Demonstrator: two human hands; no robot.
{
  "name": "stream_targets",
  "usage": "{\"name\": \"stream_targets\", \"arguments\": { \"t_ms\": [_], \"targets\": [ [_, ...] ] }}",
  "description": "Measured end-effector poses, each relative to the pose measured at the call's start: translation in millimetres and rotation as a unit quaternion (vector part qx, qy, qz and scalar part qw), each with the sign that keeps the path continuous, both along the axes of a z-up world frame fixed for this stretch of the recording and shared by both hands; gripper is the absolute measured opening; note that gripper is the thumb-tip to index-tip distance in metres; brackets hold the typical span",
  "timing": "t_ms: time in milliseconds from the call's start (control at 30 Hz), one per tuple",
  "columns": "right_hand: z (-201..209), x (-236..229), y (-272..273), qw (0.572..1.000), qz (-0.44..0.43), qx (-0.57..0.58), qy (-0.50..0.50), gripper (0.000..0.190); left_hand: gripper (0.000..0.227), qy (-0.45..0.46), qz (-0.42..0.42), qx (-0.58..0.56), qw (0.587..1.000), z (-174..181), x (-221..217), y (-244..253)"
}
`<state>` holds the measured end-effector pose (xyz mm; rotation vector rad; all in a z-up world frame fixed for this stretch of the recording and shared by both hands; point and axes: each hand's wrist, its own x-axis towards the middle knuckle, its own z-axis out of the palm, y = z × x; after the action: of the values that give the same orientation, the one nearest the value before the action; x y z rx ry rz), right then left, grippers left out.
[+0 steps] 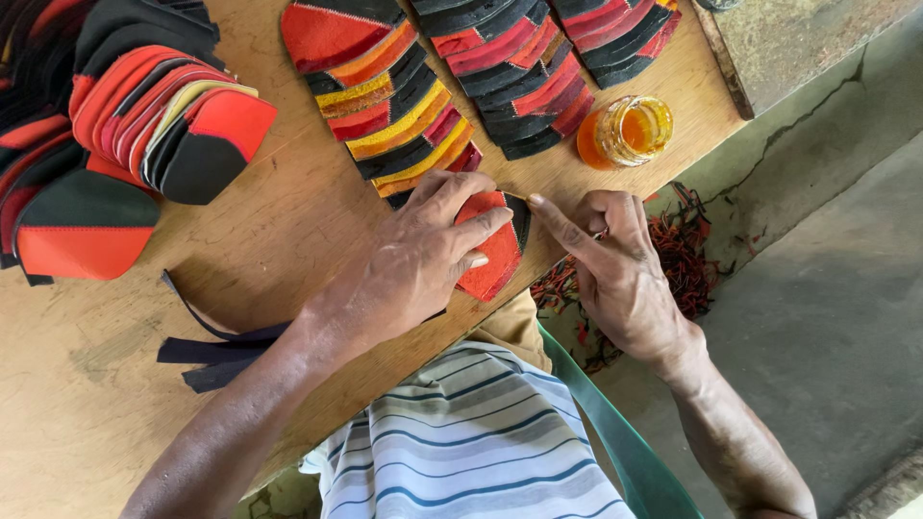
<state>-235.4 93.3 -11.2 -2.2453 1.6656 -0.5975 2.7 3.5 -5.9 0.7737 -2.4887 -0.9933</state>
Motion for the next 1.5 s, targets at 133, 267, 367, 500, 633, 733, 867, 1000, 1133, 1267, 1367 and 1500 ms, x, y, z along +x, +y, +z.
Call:
{"name": "stream_targets", "arguments": {
  "t_ms": [133, 267, 367, 500, 633, 733, 867, 1000, 1133, 1267, 1367, 1500],
  "targets": [
    [-1.7, -1.2, -3.0, 1.0, 0.007, -0.002, 0.014, 0.083, 0.045, -0.002, -0.001, 0.006, 1.0, -0.8, -0.6, -0.6],
    [-0.7, -5.6, 2.9, 0.999, 0.033, -0.035, 0.011, 0.076, 0.046, -0.006, 0.004, -0.01, 1.0, -3.7, -2.2, -0.7],
    [3.8, -8.7, 5.6, 0.996, 0.059, -0.047, -0.044, 0.069, 0.045, 0.001, -0.003, -0.007, 1.0, -4.2, -0.4, -0.8],
    [1.0, -8.0, 0.5, 0.999, 0.026, -0.03, -0.035, 0.06, 0.046, 0.001, 0.01, -0.006, 1.0, -4.5, -2.1, 0.1],
    [-1.6, -5.5, -4.4, 0.999, 0.048, -0.001, 0.007, 0.064, 0.046, -0.004, 0.002, 0.001, 1.0, -1.6, -1.2, -0.3],
    [-0.9, -3.6, 2.3, 0.998, 0.053, -0.016, 0.031, 0.061, 0.048, -0.008, 0.002, -0.008, 1.0, -1.7, -2.3, -1.3],
    [0.2, 3.1, 21.9, 0.994, 0.086, -0.046, 0.043, 0.059, 0.061, 0.003, 0.008, -0.01, 1.0, -0.8, -5.0, -1.9],
    [-1.9, 12.3, 38.1, 0.99, 0.138, -0.009, -0.008, 0.055, 0.062, -0.005, 0.018, -0.031, 0.999, -1.6, -6.8, -0.8],
    [2.6, 2.9, 37.7, 0.989, 0.098, -0.042, -0.106, 0.056, 0.045, 0.021, 0.012, -0.044, 0.999, -4.5, -6.3, 0.9],
    [8.3, -11.0, 16.9, 0.99, 0.043, -0.072, -0.112, 0.059, 0.037, 0.025, -0.039, 0.044, 0.998, -6.2, -4.7, 2.6],
    [6.7, -7.6, 1.8, 0.987, 0.034, -0.007, -0.157, 0.067, 0.036, 0.049, -0.031, 0.042, 0.997, -6.6, -2.7, 5.2],
    [5.3, 2.7, -16.7, 0.984, 0.032, 0.086, -0.153, 0.075, 0.04, 0.078, -0.025, 0.095, 0.992, 2.2, -5.7, 3.6]
  ]
}}
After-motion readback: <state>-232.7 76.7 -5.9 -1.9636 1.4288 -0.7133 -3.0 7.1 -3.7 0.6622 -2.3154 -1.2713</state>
